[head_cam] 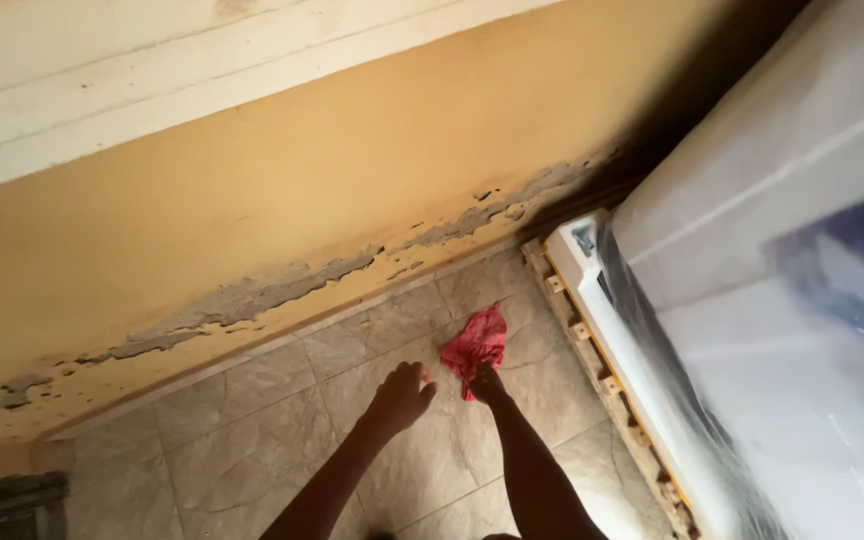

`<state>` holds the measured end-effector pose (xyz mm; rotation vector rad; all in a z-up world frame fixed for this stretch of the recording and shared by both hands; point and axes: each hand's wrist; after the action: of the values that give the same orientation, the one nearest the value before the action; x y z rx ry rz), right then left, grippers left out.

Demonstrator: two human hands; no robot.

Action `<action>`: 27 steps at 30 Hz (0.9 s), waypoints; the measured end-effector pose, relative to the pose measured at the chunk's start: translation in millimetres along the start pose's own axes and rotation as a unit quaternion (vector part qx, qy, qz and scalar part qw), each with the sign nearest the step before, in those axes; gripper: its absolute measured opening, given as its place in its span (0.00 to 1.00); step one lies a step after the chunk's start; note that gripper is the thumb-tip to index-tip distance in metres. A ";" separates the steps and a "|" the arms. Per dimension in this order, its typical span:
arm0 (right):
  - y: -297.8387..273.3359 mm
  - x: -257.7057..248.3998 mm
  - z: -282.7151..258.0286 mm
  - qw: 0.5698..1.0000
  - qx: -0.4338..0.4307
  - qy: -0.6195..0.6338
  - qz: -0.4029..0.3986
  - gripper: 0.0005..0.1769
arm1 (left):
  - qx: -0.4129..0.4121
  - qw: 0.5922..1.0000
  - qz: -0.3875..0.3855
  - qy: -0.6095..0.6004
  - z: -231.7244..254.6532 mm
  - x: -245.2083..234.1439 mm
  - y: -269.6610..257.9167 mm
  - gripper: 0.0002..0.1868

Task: The person repeatedly dips a pink cloth into a bucket of water, wrings it out, and wipes the lower frame and metal security bars of a window. The person returns to the bucket multiple times to re-wet the cloth and continues wiping the same sections of the window frame and bars.

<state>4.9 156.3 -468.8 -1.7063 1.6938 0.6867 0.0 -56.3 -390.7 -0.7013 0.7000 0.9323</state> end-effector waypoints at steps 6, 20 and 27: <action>15.5 -19.3 20.6 0.995 0.065 0.071 -0.037 0.11 | 0.011 1.000 -0.015 -0.008 1.6 -16.0 -3.6 0.15; -85.0 -387.4 -194.8 0.916 0.010 0.351 -0.196 0.12 | 0.028 0.982 0.043 -0.181 166.9 -173.8 -55.1 0.13; -181.3 -583.7 -353.5 0.946 -0.007 0.291 -0.140 0.14 | 0.158 0.975 0.020 -0.154 371.4 -307.6 -117.6 0.20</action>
<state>139.8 279.1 213.3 -2.2527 1.7526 0.0529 57.7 43.8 92.1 -0.2551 0.5696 0.9149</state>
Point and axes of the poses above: each hand's wrist, its own y-axis towards the middle knuckle, its own x-axis out of the palm, z = x × y, and after that the axes turned 9 degrees about y, right-handed
